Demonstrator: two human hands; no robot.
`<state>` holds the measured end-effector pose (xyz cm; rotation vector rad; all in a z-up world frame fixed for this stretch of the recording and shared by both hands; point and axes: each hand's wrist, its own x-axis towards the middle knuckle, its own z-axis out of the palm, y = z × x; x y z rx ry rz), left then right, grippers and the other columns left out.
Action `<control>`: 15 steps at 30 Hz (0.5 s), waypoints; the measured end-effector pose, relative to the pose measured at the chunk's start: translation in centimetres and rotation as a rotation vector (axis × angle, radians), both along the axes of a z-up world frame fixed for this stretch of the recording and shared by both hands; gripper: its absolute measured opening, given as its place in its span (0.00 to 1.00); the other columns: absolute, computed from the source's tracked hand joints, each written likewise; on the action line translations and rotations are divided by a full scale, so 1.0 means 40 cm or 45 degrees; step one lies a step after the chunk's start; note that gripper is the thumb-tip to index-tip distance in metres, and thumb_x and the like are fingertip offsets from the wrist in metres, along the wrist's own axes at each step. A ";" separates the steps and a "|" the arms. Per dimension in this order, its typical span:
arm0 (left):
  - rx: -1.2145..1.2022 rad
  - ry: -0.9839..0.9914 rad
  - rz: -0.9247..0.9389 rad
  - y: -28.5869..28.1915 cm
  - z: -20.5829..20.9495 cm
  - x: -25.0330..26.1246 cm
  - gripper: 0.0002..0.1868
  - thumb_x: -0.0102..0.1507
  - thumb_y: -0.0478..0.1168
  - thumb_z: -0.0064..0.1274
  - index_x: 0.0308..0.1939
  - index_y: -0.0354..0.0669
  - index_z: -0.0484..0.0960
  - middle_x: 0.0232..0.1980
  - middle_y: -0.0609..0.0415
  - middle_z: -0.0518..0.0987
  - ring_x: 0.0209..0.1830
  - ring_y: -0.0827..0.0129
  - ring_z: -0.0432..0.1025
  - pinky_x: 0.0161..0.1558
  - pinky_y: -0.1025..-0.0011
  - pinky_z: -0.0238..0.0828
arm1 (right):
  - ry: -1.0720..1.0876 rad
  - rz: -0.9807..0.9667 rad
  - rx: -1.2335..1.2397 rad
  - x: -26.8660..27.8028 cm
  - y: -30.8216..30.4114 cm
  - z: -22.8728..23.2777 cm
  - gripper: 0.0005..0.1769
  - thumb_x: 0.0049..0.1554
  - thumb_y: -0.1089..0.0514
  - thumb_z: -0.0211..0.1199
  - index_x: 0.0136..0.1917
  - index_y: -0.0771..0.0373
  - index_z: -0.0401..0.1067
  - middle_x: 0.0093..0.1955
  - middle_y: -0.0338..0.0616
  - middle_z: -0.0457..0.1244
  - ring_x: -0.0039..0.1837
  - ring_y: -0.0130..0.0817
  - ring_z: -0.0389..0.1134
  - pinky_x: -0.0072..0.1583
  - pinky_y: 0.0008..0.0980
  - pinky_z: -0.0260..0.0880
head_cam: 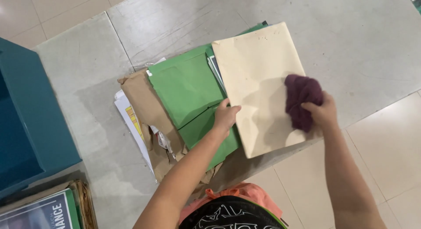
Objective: Wiping down envelopes and folders with a cloth and sorting them into storage bins on a table.
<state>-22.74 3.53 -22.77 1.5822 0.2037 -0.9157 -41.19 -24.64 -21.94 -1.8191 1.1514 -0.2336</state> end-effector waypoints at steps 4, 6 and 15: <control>-0.021 -0.164 -0.053 0.045 0.004 -0.019 0.36 0.58 0.35 0.56 0.71 0.35 0.65 0.58 0.42 0.81 0.53 0.62 0.78 0.51 0.67 0.75 | 0.440 0.092 -0.380 0.024 0.174 0.023 0.34 0.48 0.54 0.72 0.65 0.69 0.68 0.65 0.64 0.63 0.65 0.56 0.65 0.66 0.53 0.67; 0.088 -0.207 -0.188 0.086 0.020 -0.032 0.29 0.58 0.33 0.57 0.64 0.34 0.73 0.55 0.43 0.83 0.51 0.62 0.80 0.50 0.66 0.77 | 0.117 0.171 -0.483 0.012 0.230 -0.044 0.42 0.44 0.53 0.70 0.68 0.71 0.64 0.71 0.68 0.57 0.76 0.64 0.53 0.74 0.56 0.55; 0.406 -0.308 -0.492 0.329 0.071 -0.098 0.20 0.63 0.34 0.53 0.59 0.34 0.74 0.49 0.40 0.81 0.49 0.54 0.77 0.49 0.63 0.74 | -0.633 1.159 -0.941 0.139 0.573 -0.021 0.45 0.44 0.42 0.79 0.73 0.33 0.65 0.84 0.54 0.45 0.83 0.62 0.40 0.78 0.68 0.40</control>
